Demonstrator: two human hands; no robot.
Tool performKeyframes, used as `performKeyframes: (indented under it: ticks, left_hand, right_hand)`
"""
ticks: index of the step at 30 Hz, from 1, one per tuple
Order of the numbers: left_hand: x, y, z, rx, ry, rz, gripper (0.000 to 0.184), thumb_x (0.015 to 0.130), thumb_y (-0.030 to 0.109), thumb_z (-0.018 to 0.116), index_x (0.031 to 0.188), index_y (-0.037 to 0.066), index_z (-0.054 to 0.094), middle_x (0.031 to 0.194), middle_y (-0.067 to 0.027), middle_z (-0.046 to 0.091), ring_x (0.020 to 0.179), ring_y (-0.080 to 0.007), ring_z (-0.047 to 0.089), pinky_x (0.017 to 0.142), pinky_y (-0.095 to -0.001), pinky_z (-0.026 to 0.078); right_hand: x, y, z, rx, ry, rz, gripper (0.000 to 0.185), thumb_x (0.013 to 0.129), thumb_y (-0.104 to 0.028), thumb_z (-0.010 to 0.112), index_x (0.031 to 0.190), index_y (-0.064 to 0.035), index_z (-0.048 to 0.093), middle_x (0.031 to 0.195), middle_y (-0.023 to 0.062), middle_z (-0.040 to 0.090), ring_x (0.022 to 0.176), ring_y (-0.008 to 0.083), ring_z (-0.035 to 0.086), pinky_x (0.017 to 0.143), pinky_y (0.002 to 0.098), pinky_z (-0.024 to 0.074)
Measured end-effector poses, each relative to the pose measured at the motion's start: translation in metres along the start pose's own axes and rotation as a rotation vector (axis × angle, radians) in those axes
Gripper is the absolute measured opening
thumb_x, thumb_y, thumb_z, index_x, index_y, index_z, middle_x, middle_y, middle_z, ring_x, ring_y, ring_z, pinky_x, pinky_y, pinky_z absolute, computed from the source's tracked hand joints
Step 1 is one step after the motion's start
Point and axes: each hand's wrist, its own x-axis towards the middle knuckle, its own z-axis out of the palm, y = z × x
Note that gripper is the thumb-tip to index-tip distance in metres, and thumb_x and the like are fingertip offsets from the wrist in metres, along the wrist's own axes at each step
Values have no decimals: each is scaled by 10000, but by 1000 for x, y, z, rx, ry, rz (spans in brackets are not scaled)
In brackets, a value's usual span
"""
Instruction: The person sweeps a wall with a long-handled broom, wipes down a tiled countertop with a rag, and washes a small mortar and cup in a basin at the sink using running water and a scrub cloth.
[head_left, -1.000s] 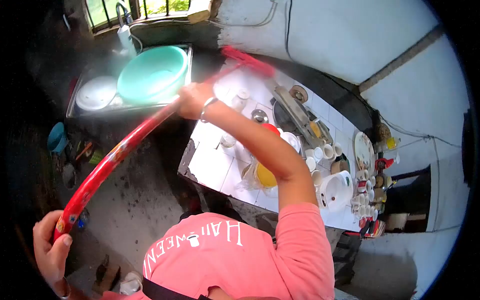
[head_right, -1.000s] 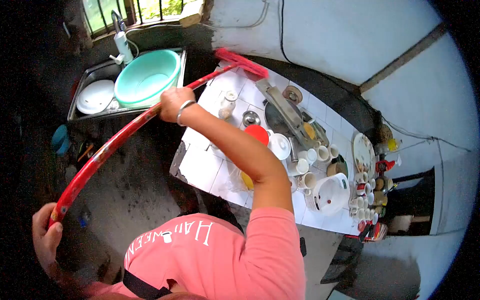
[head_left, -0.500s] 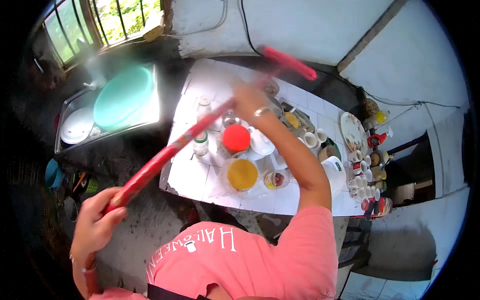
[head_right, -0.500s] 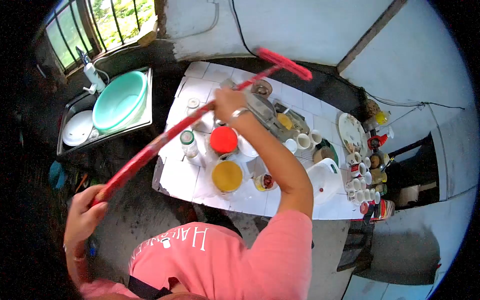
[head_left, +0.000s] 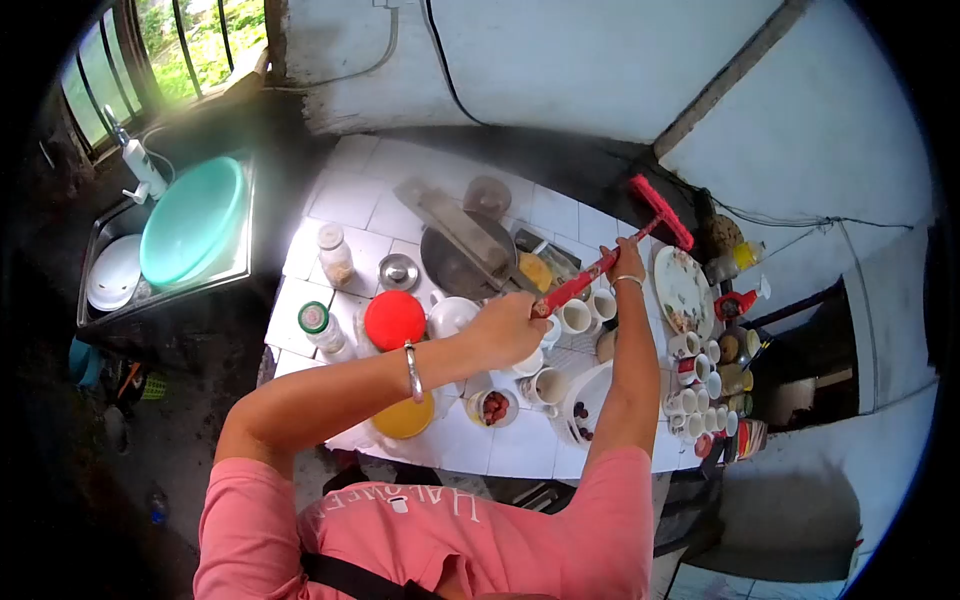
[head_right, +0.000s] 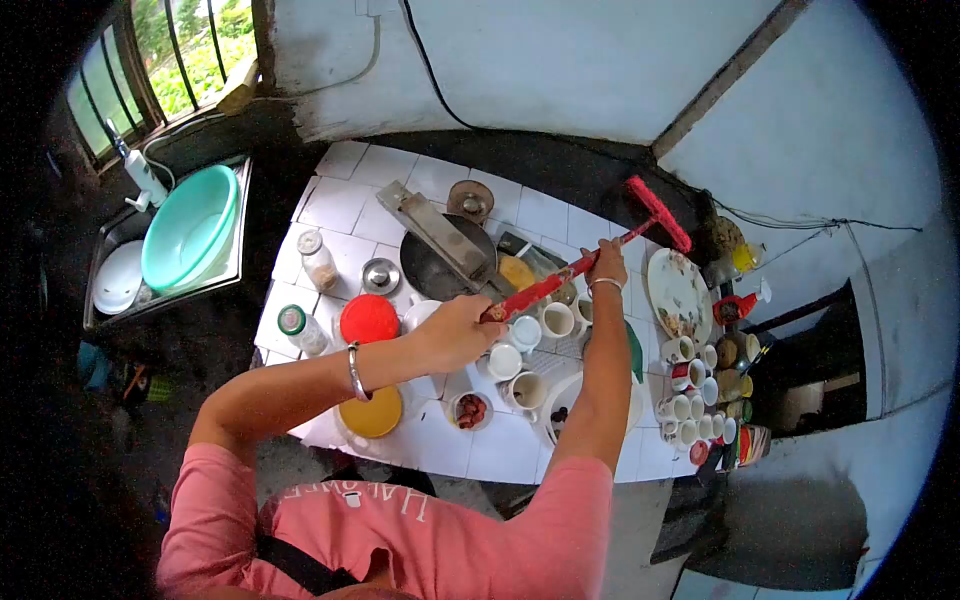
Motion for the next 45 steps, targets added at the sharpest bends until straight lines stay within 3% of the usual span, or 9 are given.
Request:
performKeyframes:
  ticks: [3, 6, 9, 12, 15, 25, 30, 37, 45]
  left_hand:
    - [8, -3, -11, -123, -23, -112, 216, 848, 206, 556, 857, -10, 562, 584, -36, 464, 526, -116, 463, 470, -294, 363]
    - [-11, 10, -43, -182, -56, -237, 284, 815, 217, 527, 867, -61, 545, 702, -168, 576, 629, -247, 567, 589, -366, 433]
    - [-54, 21, -71, -199, 3, -357, 283, 814, 196, 543, 949, -53, 536, 704, -128, 564, 611, -195, 547, 565, -335, 425]
    - [-109, 15, -94, -198, 101, -434, 222, 859, 201, 536, 1005, 34, 522, 647, 19, 442, 454, -48, 387, 372, -224, 281]
    - [-172, 31, -133, -410, 90, -656, 283, 873, 170, 526, 1111, 28, 468, 632, 31, 405, 437, -44, 345, 369, -210, 270]
    - [-373, 45, -199, -276, 224, -535, 329, 848, 125, 539, 1147, -3, 485, 697, -23, 494, 583, -76, 465, 509, -240, 373]
    - [-358, 10, -193, -96, 183, -328, 304, 857, 131, 535, 1129, -1, 499, 704, -17, 513, 593, -87, 461, 530, -255, 386]
    - [-350, -11, -210, -333, 225, -468, 298, 852, 157, 549, 1094, -16, 528, 726, 2, 506, 616, -67, 447, 533, -243, 383]
    - [-434, 70, -256, -143, 473, -571, 425, 787, 223, 595, 1119, -33, 525, 649, 32, 464, 513, -26, 411, 457, -183, 305]
  right_hand:
    - [21, -24, -3, -162, -88, -82, 361, 779, -376, 646, 1016, -115, 566, 1254, 140, 471, 1177, 336, 442, 889, 430, 446]
    - [28, -70, -1, -110, -96, -170, 272, 774, -330, 646, 904, -98, 588, 1092, 146, 540, 1059, 345, 508, 823, 438, 466]
    - [21, -122, 21, 47, 80, -397, 238, 756, -279, 654, 863, -75, 591, 1008, 193, 561, 1010, 368, 524, 793, 440, 472]
    - [-11, -196, 11, 50, 13, -459, 222, 742, -255, 657, 852, -70, 603, 1014, 193, 549, 1015, 373, 520, 787, 444, 478]
    - [-62, -256, -12, 80, -14, -558, 209, 753, -248, 646, 855, -68, 611, 1007, 188, 527, 1019, 386, 503, 807, 439, 474]
    - [-201, -392, -102, 226, -25, -785, 136, 772, -198, 586, 773, -62, 584, 927, 159, 553, 933, 368, 506, 758, 452, 457]
    - [-185, -367, -104, 146, -70, -749, 199, 694, -205, 669, 842, -92, 600, 1059, 187, 544, 1052, 429, 469, 803, 471, 478]
    - [-175, -400, -46, 50, -163, -739, 168, 703, -217, 654, 801, -82, 639, 908, 149, 601, 943, 405, 524, 853, 458, 449]
    - [-224, -498, -131, 155, -235, -873, 196, 745, -281, 624, 806, -97, 657, 827, 157, 627, 836, 369, 590, 770, 439, 481]
